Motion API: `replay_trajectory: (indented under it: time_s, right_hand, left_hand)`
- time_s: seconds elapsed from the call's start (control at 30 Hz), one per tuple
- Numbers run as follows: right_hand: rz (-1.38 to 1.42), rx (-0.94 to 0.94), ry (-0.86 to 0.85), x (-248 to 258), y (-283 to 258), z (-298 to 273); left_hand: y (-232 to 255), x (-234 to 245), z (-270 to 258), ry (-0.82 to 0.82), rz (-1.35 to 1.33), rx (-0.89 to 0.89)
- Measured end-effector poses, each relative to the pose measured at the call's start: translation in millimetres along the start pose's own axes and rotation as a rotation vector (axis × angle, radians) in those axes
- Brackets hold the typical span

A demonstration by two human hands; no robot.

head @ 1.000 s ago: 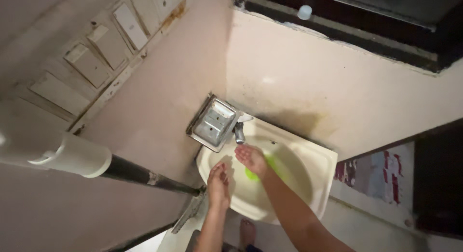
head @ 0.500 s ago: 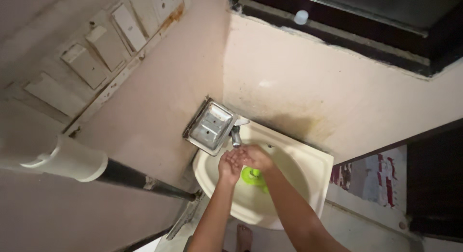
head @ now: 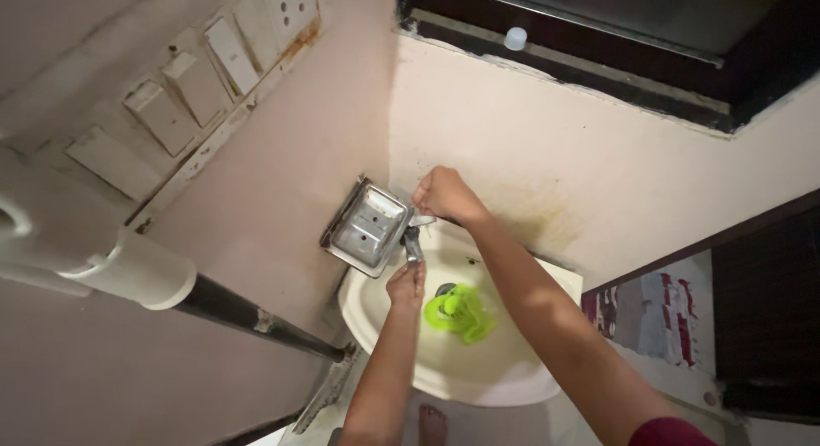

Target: The person cleans a small wall-mounted sink using a green sponge, wipes the faucet and basin, and then uses a bottle of liquid soap to continue scrubbing.

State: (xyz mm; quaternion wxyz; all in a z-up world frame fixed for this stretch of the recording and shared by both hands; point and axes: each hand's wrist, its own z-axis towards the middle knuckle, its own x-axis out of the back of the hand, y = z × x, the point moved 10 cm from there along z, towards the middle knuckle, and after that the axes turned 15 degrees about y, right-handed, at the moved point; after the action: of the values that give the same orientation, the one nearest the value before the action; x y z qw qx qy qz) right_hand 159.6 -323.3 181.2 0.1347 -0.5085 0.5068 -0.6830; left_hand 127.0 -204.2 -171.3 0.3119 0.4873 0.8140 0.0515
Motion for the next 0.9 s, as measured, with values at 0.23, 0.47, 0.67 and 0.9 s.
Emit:
replay_trajectory:
  time_s: [0.23, 0.47, 0.67, 0.9]
  right_hand:
    - [-0.018, -0.096, 0.059, 0, 53, 7]
    - [0.807, -0.736, -0.334, -154, 260, -73]
    - [1.565, -0.999, -0.102, -231, 244, -67]
    - [1.647, -1.097, -0.365, -211, 255, -80]
  left_hand:
    - [-6, 18, -4, 0.051, 0.166, -0.026]
    - [25, 35, 0, 0.191, -0.098, -0.219]
    - [18, 2, -2, -0.101, -0.444, -0.014]
    - [6, 4, -10, -0.177, -0.148, 0.106]
